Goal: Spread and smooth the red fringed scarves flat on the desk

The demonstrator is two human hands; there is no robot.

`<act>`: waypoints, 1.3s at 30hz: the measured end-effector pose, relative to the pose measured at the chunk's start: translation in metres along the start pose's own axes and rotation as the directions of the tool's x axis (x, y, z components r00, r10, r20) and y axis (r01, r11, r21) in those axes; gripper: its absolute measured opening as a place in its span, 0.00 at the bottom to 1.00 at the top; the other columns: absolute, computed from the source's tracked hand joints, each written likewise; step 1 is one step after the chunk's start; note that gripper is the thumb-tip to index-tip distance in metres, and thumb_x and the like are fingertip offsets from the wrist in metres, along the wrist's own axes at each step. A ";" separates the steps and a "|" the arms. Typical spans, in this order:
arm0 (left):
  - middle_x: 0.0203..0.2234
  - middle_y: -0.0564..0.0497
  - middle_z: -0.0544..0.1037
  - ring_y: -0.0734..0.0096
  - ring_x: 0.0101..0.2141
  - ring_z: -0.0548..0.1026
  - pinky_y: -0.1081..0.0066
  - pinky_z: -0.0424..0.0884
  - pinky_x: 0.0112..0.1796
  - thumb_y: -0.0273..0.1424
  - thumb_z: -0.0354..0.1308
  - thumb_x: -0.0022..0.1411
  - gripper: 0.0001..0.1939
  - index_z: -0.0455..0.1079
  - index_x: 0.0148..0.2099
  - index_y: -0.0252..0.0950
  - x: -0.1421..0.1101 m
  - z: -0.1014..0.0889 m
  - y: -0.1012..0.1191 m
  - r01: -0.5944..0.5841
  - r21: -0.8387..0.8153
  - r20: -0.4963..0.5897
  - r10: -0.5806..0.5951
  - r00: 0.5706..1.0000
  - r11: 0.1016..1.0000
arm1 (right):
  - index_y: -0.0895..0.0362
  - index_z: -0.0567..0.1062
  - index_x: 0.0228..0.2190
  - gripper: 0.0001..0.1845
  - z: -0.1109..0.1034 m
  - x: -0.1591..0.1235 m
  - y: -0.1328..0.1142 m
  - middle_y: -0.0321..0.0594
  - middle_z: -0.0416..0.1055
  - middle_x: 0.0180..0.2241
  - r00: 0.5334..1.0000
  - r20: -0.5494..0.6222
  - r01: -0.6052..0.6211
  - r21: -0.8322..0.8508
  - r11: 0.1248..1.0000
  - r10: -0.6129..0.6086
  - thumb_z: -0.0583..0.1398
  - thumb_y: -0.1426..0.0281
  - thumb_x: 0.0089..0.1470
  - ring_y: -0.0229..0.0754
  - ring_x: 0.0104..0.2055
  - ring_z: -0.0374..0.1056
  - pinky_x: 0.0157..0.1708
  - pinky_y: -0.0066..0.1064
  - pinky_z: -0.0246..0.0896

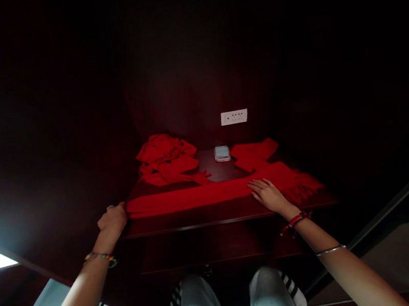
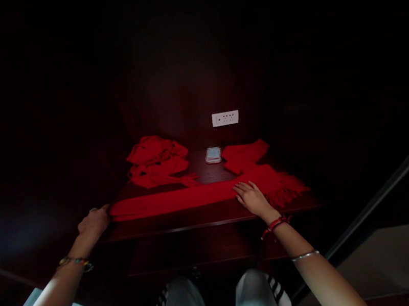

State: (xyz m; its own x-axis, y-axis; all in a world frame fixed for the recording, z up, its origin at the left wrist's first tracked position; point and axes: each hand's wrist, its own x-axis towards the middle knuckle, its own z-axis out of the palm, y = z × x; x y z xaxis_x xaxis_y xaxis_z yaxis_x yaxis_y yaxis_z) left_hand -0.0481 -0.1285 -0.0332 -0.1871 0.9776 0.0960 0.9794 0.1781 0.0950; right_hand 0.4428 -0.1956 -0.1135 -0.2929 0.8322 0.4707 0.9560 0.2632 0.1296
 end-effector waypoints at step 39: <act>0.59 0.51 0.48 0.61 0.57 0.45 0.57 0.47 0.52 0.39 0.36 0.62 0.23 0.47 0.60 0.44 -0.030 0.074 0.112 -0.570 0.094 -0.075 0.577 0.813 0.816 | 0.55 0.51 0.56 0.30 -0.027 0.066 -0.133 0.43 0.45 0.58 0.981 0.147 0.085 0.251 0.964 -0.125 0.38 0.54 0.56 0.45 0.60 0.36 0.55 0.46 0.30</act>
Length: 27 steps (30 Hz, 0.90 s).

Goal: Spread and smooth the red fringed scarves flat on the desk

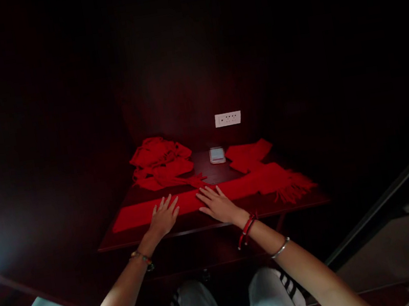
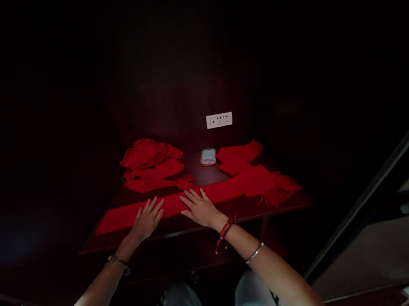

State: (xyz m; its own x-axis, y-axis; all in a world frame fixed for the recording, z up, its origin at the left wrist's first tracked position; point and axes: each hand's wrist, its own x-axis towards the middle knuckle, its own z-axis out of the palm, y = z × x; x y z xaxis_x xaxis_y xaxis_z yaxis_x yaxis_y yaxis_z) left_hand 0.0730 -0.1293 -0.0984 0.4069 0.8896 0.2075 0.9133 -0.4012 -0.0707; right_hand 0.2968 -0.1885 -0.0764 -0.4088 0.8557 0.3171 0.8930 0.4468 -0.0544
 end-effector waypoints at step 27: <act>0.59 0.45 0.41 0.35 0.55 0.42 0.35 0.46 0.42 0.54 0.32 0.54 0.34 0.42 0.60 0.46 0.004 -0.010 -0.046 0.444 -0.036 0.198 -0.429 0.882 0.895 | 0.56 0.44 0.57 0.36 0.008 0.013 0.005 0.44 0.37 0.59 0.954 0.280 -0.129 0.058 0.990 0.108 0.34 0.49 0.53 0.49 0.60 0.29 0.54 0.51 0.28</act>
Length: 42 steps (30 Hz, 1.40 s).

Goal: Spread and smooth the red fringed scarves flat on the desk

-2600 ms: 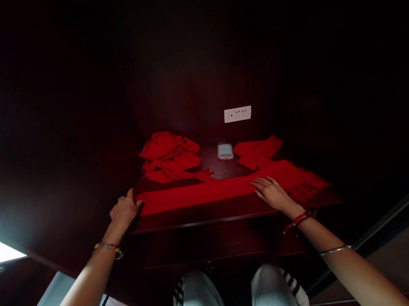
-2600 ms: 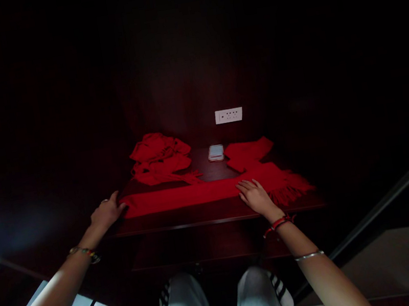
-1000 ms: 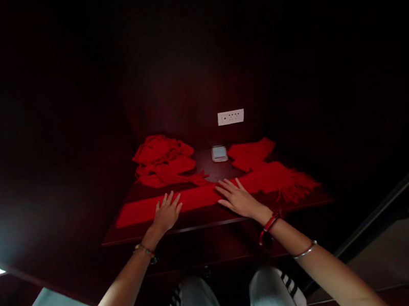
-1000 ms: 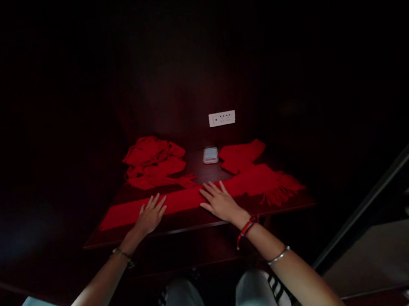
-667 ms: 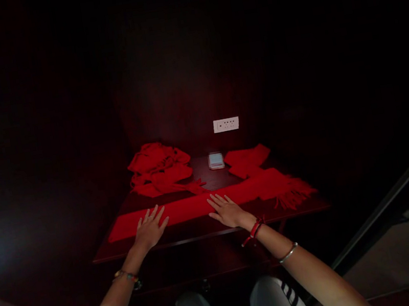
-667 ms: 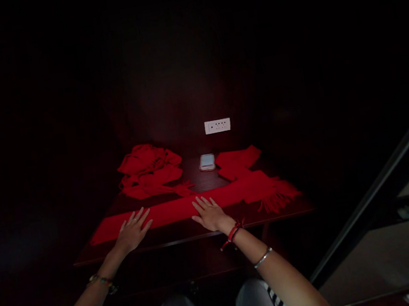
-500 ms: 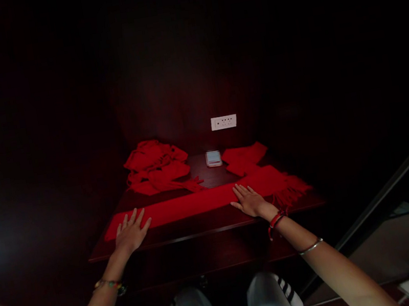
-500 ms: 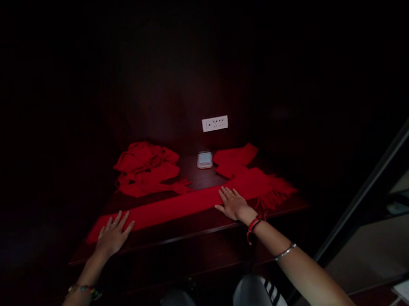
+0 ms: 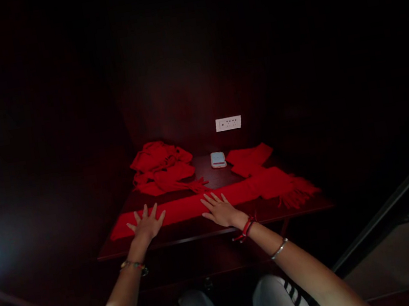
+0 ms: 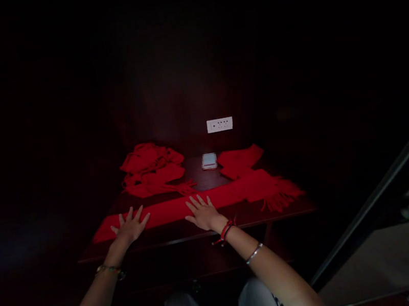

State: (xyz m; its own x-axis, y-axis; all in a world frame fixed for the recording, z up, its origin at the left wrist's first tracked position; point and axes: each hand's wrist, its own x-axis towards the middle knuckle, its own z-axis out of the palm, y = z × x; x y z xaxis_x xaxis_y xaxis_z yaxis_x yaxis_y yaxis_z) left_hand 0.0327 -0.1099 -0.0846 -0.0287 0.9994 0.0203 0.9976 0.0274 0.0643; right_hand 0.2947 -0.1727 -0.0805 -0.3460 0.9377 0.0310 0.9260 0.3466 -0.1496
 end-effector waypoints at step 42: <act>0.60 0.46 0.38 0.45 0.57 0.36 0.41 0.40 0.48 0.56 0.36 0.51 0.37 0.42 0.60 0.46 -0.002 -0.002 0.048 -0.208 -0.020 -0.053 0.207 0.977 0.978 | 0.57 0.46 0.57 0.35 -0.036 -0.030 0.083 0.42 0.41 0.59 0.984 -0.177 -0.015 -0.124 0.992 -0.008 0.33 0.51 0.54 0.45 0.60 0.32 0.56 0.44 0.30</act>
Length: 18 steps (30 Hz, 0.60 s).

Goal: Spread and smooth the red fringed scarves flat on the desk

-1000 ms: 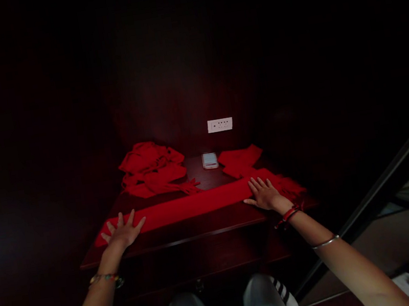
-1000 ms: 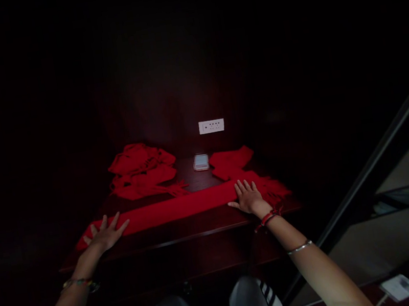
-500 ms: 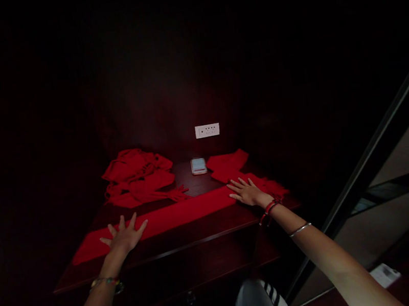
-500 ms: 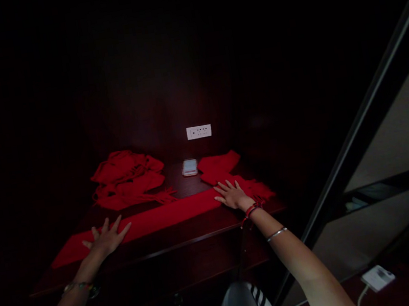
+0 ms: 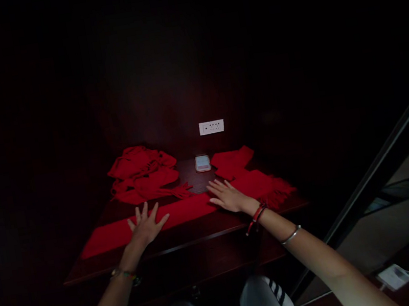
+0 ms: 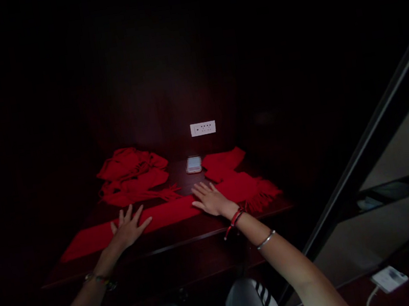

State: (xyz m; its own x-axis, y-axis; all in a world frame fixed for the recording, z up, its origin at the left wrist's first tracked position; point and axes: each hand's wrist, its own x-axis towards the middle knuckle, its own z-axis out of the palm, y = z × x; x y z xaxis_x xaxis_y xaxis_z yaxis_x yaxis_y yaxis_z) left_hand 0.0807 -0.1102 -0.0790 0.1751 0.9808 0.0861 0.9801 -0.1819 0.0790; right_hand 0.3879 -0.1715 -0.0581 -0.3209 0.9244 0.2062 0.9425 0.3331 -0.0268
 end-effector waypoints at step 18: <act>0.60 0.49 0.42 0.52 0.57 0.41 0.52 0.41 0.52 0.56 0.32 0.53 0.37 0.42 0.61 0.43 -0.024 -0.003 -0.083 0.248 0.054 0.020 -0.250 0.968 0.967 | 0.62 0.51 0.56 0.33 0.054 -0.014 0.018 0.48 0.43 0.58 0.992 0.054 -0.110 -0.084 0.990 0.114 0.38 0.55 0.55 0.45 0.59 0.38 0.55 0.39 0.37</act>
State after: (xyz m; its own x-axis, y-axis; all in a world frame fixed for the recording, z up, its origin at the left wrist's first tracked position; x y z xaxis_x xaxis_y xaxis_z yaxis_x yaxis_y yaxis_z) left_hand -0.0049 -0.1187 -0.0845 -0.0731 0.9964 0.0435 0.9965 0.0712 0.0445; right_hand 0.4042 -0.1687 -0.1143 -0.2155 0.9650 0.1491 0.9765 0.2130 0.0332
